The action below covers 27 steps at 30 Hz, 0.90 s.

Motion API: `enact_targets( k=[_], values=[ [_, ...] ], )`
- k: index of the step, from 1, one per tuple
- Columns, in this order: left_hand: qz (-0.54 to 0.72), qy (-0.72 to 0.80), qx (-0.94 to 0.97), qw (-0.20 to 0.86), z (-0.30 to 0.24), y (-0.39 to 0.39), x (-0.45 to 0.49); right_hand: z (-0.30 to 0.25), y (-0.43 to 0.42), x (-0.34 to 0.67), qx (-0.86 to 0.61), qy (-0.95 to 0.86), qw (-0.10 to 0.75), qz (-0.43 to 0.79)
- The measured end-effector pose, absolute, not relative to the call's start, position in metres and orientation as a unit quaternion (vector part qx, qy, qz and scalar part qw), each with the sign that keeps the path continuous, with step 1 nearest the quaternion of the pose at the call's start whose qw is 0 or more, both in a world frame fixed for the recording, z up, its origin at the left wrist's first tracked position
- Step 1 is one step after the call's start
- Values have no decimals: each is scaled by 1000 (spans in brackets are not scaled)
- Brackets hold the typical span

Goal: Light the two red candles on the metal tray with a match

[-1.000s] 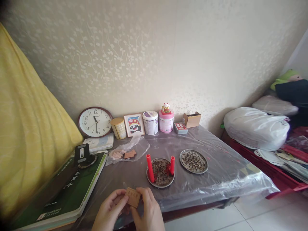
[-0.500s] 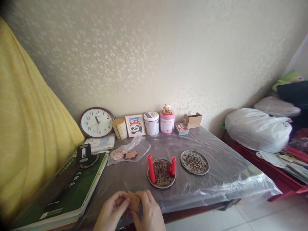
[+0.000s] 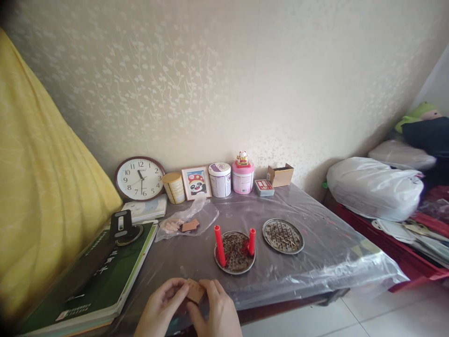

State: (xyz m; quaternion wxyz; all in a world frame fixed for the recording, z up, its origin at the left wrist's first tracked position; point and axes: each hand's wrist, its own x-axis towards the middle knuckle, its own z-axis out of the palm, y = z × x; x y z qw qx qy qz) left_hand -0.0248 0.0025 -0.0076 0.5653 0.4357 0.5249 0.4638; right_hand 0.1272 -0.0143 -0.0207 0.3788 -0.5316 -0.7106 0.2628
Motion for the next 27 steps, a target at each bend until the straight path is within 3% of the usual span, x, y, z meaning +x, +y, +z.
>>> enact_targets(
  k=[5, 12, 18, 27],
  values=[
    [512, 527, 427, 526, -2, -1, -17, -15, -14, 126, -557, -666, 391, 304],
    [519, 517, 429, 528, -1, 0, -21, -14, -12, 117, -508, -556, 392, 528],
    [506, 532, 426, 528, -5, 4, -31, -14, -17, 120, -533, -618, 424, 394],
    [508, 505, 433, 547, -5, 3, -27, -8, -18, 123, -530, -673, 408, 317]
  ],
)
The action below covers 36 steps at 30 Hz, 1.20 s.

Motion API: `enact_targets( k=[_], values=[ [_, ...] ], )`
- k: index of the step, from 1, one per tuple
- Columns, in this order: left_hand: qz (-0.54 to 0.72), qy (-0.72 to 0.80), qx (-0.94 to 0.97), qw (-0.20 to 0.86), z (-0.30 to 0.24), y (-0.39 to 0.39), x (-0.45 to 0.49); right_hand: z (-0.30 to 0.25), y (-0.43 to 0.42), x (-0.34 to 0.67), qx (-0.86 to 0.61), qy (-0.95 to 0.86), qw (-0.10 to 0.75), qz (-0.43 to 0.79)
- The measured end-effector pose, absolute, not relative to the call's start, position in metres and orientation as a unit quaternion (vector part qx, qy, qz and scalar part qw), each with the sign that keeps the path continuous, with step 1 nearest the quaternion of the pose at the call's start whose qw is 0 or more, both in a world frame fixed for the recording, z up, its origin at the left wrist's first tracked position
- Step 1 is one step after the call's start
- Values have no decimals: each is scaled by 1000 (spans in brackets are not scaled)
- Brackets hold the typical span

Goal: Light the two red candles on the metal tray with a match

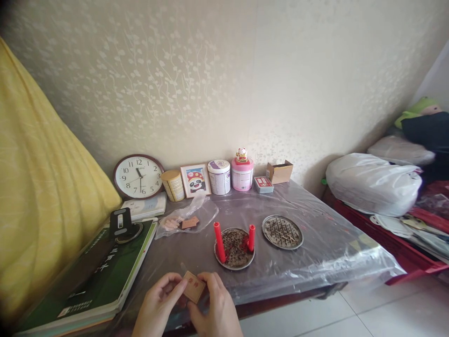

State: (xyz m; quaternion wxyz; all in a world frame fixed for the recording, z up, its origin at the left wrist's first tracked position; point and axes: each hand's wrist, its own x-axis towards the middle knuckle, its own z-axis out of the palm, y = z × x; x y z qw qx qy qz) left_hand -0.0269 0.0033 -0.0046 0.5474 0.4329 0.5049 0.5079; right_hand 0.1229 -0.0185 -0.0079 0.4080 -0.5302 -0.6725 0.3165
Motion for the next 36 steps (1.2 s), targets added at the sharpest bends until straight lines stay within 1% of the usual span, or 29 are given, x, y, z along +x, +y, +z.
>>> enact_targets(
  k=[8, 12, 16, 20, 24, 28, 32, 36],
  values=[
    [486, 496, 446, 565, -5, 1, -27, -7, -17, 125, -531, -664, 427, 307],
    [479, 497, 446, 569, -8, 0, -25, -8, -17, 125, -531, -678, 415, 294],
    [489, 509, 452, 546, -12, 1, -24, -13, -17, 125, -528, -698, 401, 272],
    [450, 526, 485, 534, -11, 4, -25, -16, -16, 125, -518, -713, 394, 260],
    [439, 531, 492, 532, -8, 4, -26, -15, -16, 125, -520, -712, 392, 264],
    [461, 531, 463, 540, -8, 5, -27, -17, -16, 123, -526, -710, 395, 254],
    [514, 519, 388, 562, -15, 7, -27, -20, -15, 124, -530, -709, 393, 247],
    [543, 510, 367, 558, -23, 9, -29, -20, -14, 126, -536, -712, 370, 262]
  ],
)
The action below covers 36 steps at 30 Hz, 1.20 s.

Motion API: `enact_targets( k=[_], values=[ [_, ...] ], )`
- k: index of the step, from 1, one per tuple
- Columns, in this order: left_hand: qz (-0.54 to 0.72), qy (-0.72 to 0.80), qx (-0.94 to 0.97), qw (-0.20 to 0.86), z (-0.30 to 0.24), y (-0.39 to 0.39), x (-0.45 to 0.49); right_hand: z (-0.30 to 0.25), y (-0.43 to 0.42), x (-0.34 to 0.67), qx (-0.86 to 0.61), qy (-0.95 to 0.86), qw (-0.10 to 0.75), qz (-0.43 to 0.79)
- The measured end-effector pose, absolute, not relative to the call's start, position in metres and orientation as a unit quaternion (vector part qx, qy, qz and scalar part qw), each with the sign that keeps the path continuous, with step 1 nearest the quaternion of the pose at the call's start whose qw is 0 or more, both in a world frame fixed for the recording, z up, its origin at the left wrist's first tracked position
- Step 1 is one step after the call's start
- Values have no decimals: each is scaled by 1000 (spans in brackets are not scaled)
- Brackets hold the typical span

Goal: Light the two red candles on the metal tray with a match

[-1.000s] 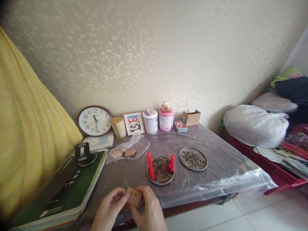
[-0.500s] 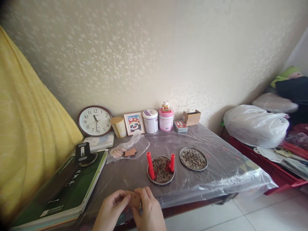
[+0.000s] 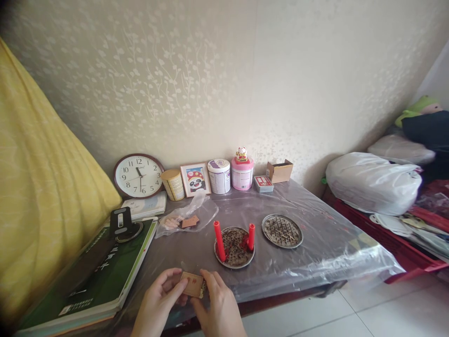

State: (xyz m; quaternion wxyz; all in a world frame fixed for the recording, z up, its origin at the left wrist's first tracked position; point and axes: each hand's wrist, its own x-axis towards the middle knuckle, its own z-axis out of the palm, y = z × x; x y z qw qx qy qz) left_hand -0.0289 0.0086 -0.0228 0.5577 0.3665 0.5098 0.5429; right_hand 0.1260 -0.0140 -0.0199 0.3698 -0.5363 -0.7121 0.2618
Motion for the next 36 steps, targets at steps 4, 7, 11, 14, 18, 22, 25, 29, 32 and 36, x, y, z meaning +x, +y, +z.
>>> enact_targets(
  k=[4, 7, 11, 14, 18, 22, 25, 29, 32, 36],
  values=[
    [549, 514, 366, 549, -22, 10, -31, -18, -14, 127, -536, -715, 351, 279],
    [550, 522, 351, 549, -16, 10, -31, -16, -14, 127, -535, -719, 340, 284],
    [550, 529, 340, 550, -11, 9, -31, -13, -14, 127, -541, -718, 333, 285],
    [549, 527, 340, 552, -12, 10, -31, -12, -15, 127, -547, -714, 330, 287],
    [537, 520, 356, 560, -15, 10, -32, -10, -16, 126, -554, -709, 332, 283],
    [532, 519, 369, 559, -18, 9, -34, -8, -17, 126, -557, -710, 326, 281],
    [536, 519, 379, 547, -18, 9, -34, -8, -17, 126, -556, -714, 325, 274],
    [534, 527, 386, 536, -13, 8, -34, -10, -19, 126, -548, -722, 326, 268],
    [533, 535, 382, 532, -7, 8, -34, -10, -19, 126, -543, -722, 333, 269],
    [542, 533, 364, 538, -8, 10, -36, -9, -18, 127, -540, -722, 332, 276]
  ],
)
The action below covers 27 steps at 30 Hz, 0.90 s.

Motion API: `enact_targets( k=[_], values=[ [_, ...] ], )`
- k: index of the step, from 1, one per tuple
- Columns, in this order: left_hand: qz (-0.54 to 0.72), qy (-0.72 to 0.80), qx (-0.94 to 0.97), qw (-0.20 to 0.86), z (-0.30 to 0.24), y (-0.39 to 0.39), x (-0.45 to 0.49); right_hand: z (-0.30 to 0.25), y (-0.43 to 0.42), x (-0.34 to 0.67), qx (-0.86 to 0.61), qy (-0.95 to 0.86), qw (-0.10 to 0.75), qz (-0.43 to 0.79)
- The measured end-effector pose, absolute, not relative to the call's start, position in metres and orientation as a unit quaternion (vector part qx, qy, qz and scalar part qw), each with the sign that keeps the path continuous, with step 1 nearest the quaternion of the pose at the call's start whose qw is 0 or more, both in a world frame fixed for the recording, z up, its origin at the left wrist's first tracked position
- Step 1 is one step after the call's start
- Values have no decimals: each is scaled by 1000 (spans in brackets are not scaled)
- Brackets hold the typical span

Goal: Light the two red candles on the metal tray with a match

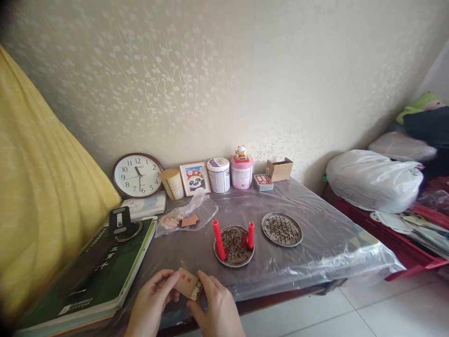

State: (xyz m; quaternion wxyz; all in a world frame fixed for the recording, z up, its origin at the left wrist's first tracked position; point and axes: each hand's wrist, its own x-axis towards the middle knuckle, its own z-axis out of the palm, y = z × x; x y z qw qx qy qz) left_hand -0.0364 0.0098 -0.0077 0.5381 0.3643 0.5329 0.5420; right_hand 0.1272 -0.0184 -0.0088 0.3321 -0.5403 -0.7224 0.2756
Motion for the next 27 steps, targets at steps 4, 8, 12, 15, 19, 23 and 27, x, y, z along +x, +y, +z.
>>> enact_targets(
  k=[4, 8, 12, 15, 19, 23, 27],
  values=[
    [554, 529, 348, 540, -12, 12, -40, -9, -18, 128, -538, -721, 345, 269],
    [558, 513, 322, 568, -11, 9, -35, -9, -18, 128, -542, -715, 353, 267],
    [517, 463, 315, 648, -8, 3, -24, -6, -18, 128, -545, -710, 353, 273],
    [510, 460, 321, 652, -7, 1, -21, -6, -18, 128, -545, -708, 351, 279],
    [519, 465, 325, 639, -9, 3, -25, -7, -18, 128, -545, -711, 348, 278],
    [525, 480, 330, 620, -12, 6, -28, -5, -20, 127, -543, -707, 367, 265],
    [540, 507, 340, 580, -13, 7, -29, -1, -21, 130, -532, -703, 410, 233]
  ],
)
